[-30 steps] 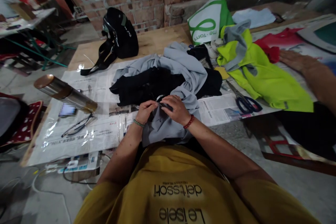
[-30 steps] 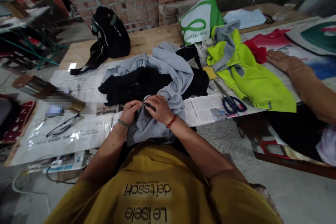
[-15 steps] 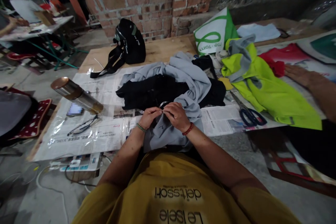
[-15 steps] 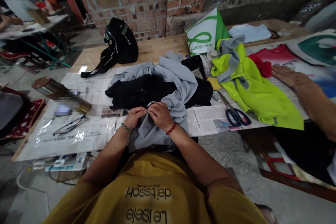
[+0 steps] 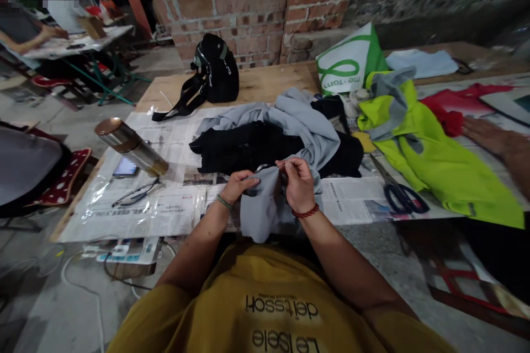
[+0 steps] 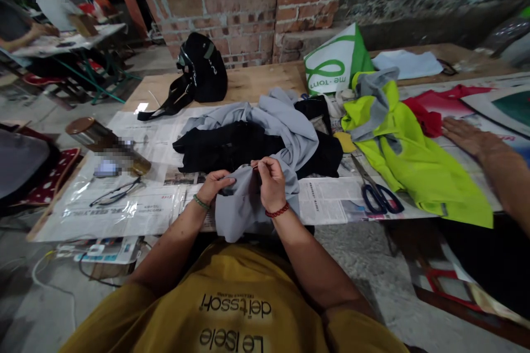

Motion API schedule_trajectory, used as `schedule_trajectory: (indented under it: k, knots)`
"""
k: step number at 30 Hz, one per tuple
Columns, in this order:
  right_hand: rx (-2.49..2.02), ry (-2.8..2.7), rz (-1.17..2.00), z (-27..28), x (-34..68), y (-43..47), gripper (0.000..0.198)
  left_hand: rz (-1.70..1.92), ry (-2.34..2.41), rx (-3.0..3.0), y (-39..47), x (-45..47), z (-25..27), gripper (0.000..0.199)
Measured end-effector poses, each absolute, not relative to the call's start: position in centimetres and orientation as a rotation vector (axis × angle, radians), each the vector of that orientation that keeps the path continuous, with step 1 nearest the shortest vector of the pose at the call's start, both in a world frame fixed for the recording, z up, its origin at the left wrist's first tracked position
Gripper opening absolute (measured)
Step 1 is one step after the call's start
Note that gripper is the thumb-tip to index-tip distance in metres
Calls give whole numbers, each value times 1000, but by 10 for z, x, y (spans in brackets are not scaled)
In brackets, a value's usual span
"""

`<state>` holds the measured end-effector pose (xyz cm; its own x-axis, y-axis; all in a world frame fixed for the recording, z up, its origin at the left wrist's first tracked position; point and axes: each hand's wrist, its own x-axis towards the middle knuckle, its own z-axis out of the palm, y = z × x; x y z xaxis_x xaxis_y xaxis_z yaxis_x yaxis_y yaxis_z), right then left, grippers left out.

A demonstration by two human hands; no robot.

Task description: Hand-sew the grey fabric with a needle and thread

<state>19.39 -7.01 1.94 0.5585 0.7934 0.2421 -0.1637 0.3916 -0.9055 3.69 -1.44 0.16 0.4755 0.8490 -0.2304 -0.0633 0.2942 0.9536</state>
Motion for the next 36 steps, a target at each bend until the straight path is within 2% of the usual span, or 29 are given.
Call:
schedule_trajectory:
  k: [14, 22, 26, 32, 36]
  knots:
    - [-749, -568, 848, 44, 225, -74, 23, 673, 770, 949, -4, 25, -3, 31]
    - [-875, -603, 867, 53, 237, -115, 28, 763, 617, 907, -5, 29, -3, 24]
    - [-813, -539, 870, 52, 254, -126, 26, 804, 655, 880, -6, 30, -3, 33]
    - [-750, -451, 772, 60, 281, -133, 25, 818, 726, 880, -7, 29, 0, 26]
    - [-724, -274, 778, 68, 295, -133, 14, 812, 759, 882, -7, 29, 1, 24]
